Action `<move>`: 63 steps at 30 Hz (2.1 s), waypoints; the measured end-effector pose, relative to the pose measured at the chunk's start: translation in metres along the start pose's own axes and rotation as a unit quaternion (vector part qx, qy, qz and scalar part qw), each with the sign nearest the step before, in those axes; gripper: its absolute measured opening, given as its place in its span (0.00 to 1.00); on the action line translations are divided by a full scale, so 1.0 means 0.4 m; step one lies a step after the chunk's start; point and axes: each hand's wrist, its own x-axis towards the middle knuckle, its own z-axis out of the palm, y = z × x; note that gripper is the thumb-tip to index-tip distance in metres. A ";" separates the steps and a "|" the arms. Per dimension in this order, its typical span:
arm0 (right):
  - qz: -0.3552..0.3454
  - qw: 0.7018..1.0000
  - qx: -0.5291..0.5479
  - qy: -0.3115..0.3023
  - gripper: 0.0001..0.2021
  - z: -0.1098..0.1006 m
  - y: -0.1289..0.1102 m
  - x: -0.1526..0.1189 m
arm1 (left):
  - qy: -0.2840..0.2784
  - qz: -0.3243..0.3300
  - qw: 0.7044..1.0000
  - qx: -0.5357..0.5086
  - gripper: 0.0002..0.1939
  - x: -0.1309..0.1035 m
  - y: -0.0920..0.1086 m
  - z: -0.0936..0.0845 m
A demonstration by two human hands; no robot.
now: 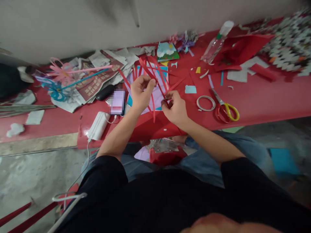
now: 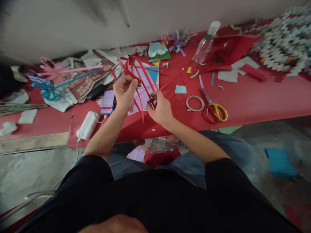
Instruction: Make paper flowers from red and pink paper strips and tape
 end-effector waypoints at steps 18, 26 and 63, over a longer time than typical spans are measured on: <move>-0.096 0.993 0.057 -0.034 0.11 0.058 0.059 0.135 | -0.010 -0.012 0.991 0.135 0.18 -0.037 -0.053 -0.057; -0.041 0.984 0.169 -0.045 0.11 0.043 0.078 0.121 | -0.052 -0.035 0.981 0.185 0.17 -0.060 -0.025 -0.042; -0.017 0.971 0.230 -0.058 0.25 0.067 0.105 0.110 | -0.078 -0.010 0.980 0.185 0.19 -0.073 -0.032 -0.037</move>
